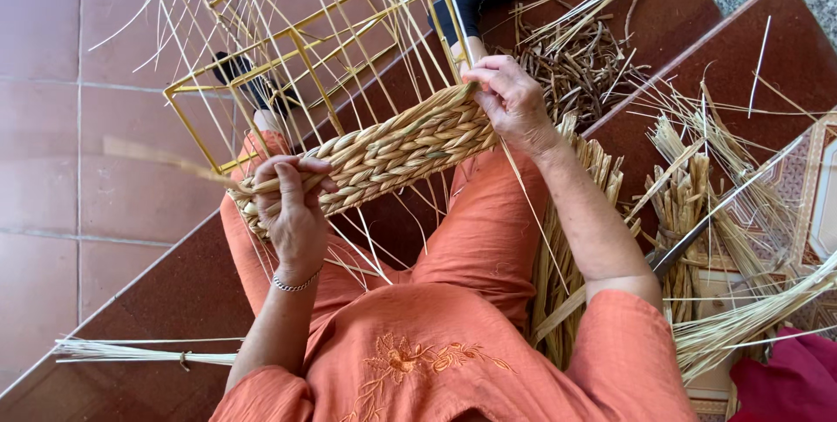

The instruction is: The person weaves dried palm fronds into a rectangular basket frame, interlacing strands through vertical supports. They occasionally use scissors to trim excess material and continue building the woven pattern along the basket's side.

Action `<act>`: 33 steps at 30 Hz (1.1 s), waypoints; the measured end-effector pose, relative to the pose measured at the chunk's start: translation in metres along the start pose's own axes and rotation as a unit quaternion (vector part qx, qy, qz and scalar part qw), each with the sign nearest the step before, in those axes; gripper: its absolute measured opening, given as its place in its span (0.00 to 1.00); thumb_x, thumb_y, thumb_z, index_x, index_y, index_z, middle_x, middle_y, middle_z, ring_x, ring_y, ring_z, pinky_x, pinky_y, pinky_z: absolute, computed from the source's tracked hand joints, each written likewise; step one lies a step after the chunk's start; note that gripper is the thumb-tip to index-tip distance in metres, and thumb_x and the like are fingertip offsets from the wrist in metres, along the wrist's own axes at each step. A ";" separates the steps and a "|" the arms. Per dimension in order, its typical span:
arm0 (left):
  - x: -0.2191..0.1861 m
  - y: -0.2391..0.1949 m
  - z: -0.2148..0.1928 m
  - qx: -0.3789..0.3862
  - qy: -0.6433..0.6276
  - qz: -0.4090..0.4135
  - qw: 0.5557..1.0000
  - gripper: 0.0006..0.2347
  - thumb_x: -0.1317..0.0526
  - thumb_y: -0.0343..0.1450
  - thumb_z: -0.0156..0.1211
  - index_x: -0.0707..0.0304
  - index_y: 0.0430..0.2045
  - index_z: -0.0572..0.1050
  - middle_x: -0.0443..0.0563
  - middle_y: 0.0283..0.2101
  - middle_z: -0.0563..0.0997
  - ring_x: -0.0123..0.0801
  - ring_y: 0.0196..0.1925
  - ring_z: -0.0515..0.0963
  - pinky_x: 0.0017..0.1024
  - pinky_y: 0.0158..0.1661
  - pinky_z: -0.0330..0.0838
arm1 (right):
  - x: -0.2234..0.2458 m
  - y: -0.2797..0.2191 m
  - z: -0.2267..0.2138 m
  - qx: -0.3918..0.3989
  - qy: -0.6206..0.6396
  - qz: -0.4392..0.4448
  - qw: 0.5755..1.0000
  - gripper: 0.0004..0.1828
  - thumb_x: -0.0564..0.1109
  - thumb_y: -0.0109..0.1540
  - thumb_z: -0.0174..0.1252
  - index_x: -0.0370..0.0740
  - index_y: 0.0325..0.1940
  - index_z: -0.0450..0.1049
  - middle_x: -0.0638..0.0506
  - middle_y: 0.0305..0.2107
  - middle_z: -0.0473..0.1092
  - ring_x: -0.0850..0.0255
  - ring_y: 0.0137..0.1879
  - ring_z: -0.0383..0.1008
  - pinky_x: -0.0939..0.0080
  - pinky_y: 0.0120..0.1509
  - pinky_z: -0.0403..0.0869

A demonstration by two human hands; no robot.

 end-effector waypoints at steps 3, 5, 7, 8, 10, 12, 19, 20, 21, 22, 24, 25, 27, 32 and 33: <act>0.022 -0.010 -0.014 -0.088 -0.092 -0.106 0.986 0.13 0.54 0.82 0.47 0.66 0.47 0.71 0.60 0.45 0.83 0.38 0.42 0.83 0.34 0.46 0.82 | 0.008 0.013 0.003 0.050 -0.027 -0.077 0.995 0.15 0.35 0.63 0.65 0.41 0.54 0.77 0.48 0.47 0.76 0.56 0.52 0.77 0.57 0.56 0.79; 0.051 -0.033 -0.015 -0.173 -0.127 -0.273 0.938 0.19 0.48 0.78 0.41 0.65 0.51 0.70 0.63 0.47 0.83 0.40 0.45 0.85 0.34 0.48 0.81 | 0.002 0.020 0.007 0.082 -0.021 -0.063 0.994 0.13 0.35 0.63 0.65 0.40 0.51 0.78 0.48 0.43 0.77 0.54 0.48 0.76 0.55 0.52 0.77; 0.058 -0.050 0.016 -0.081 -0.165 -0.354 0.917 0.21 0.48 0.74 0.44 0.64 0.53 0.71 0.62 0.50 0.84 0.41 0.47 0.85 0.37 0.50 0.79 | -0.007 0.027 0.011 0.095 -0.008 -0.018 0.995 0.09 0.35 0.64 0.65 0.40 0.49 0.78 0.48 0.38 0.76 0.53 0.44 0.75 0.55 0.49 0.77; 0.048 -0.057 0.044 0.052 -0.184 -0.350 0.917 0.19 0.52 0.73 0.50 0.63 0.53 0.73 0.60 0.52 0.84 0.42 0.48 0.83 0.40 0.51 0.78 | -0.013 0.030 0.012 0.098 0.004 0.014 0.995 0.09 0.35 0.65 0.65 0.39 0.49 0.78 0.47 0.37 0.75 0.54 0.42 0.75 0.55 0.46 0.76; 0.043 -0.057 0.064 0.167 -0.017 -0.301 0.939 0.14 0.60 0.74 0.58 0.67 0.51 0.75 0.61 0.53 0.82 0.41 0.52 0.81 0.40 0.55 0.76 | -0.023 0.027 0.018 0.112 0.029 0.084 0.990 0.08 0.35 0.66 0.64 0.39 0.48 0.78 0.45 0.34 0.72 0.54 0.39 0.75 0.55 0.42 0.74; 0.019 -0.030 0.096 0.271 0.208 -0.029 0.939 0.08 0.66 0.75 0.63 0.65 0.47 0.77 0.57 0.51 0.82 0.39 0.54 0.81 0.38 0.55 0.76 | -0.017 0.025 0.015 0.109 0.030 0.064 0.992 0.07 0.35 0.67 0.62 0.39 0.49 0.77 0.46 0.34 0.72 0.56 0.39 0.74 0.56 0.42 0.74; 0.113 0.115 0.160 0.221 0.548 0.081 0.802 0.06 0.62 0.73 0.65 0.65 0.38 0.80 0.62 0.32 0.83 0.48 0.34 0.82 0.42 0.36 0.75 | -0.014 0.025 0.012 0.118 0.082 0.106 0.984 0.06 0.38 0.69 0.59 0.41 0.51 0.75 0.51 0.36 0.73 0.66 0.39 0.73 0.63 0.41 0.74; 0.125 0.121 0.166 0.228 0.570 0.072 0.786 0.06 0.60 0.72 0.67 0.63 0.35 0.81 0.61 0.30 0.83 0.49 0.32 0.82 0.43 0.33 0.74 | -0.019 0.025 0.012 0.121 0.097 0.135 0.979 0.06 0.38 0.69 0.58 0.41 0.51 0.75 0.53 0.36 0.74 0.67 0.38 0.74 0.64 0.41 0.75; 0.130 0.123 0.164 0.211 0.544 0.054 0.810 0.07 0.60 0.72 0.67 0.64 0.34 0.79 0.59 0.29 0.83 0.44 0.30 0.82 0.41 0.32 0.74 | -0.022 0.023 0.014 0.124 0.114 0.164 0.972 0.05 0.39 0.70 0.58 0.42 0.50 0.75 0.55 0.36 0.76 0.68 0.38 0.74 0.65 0.40 0.75; 0.134 0.121 0.162 0.194 0.517 0.035 0.833 0.07 0.60 0.72 0.66 0.65 0.34 0.78 0.57 0.28 0.84 0.40 0.27 0.82 0.38 0.31 0.75 | -0.026 0.021 0.016 0.128 0.130 0.193 0.964 0.05 0.40 0.70 0.57 0.43 0.50 0.74 0.57 0.35 0.77 0.69 0.37 0.75 0.67 0.40 0.75; 0.136 0.109 0.152 0.156 0.427 0.000 0.891 0.08 0.60 0.71 0.66 0.67 0.34 0.76 0.55 0.27 0.84 0.34 0.26 0.82 0.33 0.28 0.76 | -0.031 0.021 0.018 0.121 0.153 0.222 0.955 0.04 0.39 0.70 0.57 0.43 0.49 0.75 0.57 0.34 0.77 0.67 0.35 0.73 0.66 0.38 0.74; 0.136 0.096 0.145 0.132 0.362 -0.018 0.923 0.09 0.60 0.71 0.65 0.67 0.34 0.75 0.54 0.28 0.83 0.32 0.27 0.82 0.31 0.27 0.77 | -0.035 0.019 0.020 0.118 0.164 0.238 0.950 0.04 0.39 0.69 0.57 0.43 0.48 0.76 0.57 0.34 0.77 0.67 0.34 0.72 0.66 0.37 0.74; 0.135 0.068 0.139 0.114 0.264 -0.028 0.957 0.08 0.61 0.73 0.64 0.67 0.35 0.75 0.52 0.30 0.83 0.30 0.29 0.82 0.29 0.27 0.78 | -0.022 0.030 0.017 0.080 0.088 0.126 0.985 0.04 0.36 0.66 0.60 0.40 0.45 0.77 0.51 0.33 0.75 0.62 0.36 0.75 0.63 0.39 0.74; 0.110 0.044 0.153 0.244 0.333 0.102 0.905 0.09 0.58 0.78 0.60 0.64 0.45 0.78 0.49 0.42 0.83 0.31 0.41 0.85 0.30 0.43 0.82 | -0.006 0.040 0.028 0.085 -0.013 0.008 0.996 0.05 0.36 0.60 0.65 0.41 0.40 0.80 0.48 0.33 0.76 0.56 0.40 0.79 0.59 0.45 0.77; 0.096 0.051 0.150 0.226 0.427 0.174 0.858 0.13 0.58 0.74 0.63 0.67 0.47 0.78 0.52 0.44 0.81 0.36 0.45 0.81 0.35 0.45 0.77 | 0.000 0.042 0.027 0.094 -0.025 -0.016 0.995 0.05 0.36 0.60 0.65 0.41 0.40 0.80 0.48 0.34 0.76 0.56 0.41 0.79 0.58 0.47 0.77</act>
Point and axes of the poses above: each hand's wrist, its own y-axis towards the middle knuckle, its own z-axis out of the palm, x = y × z, the point moved 9 cm from there along y, towards the middle knuckle
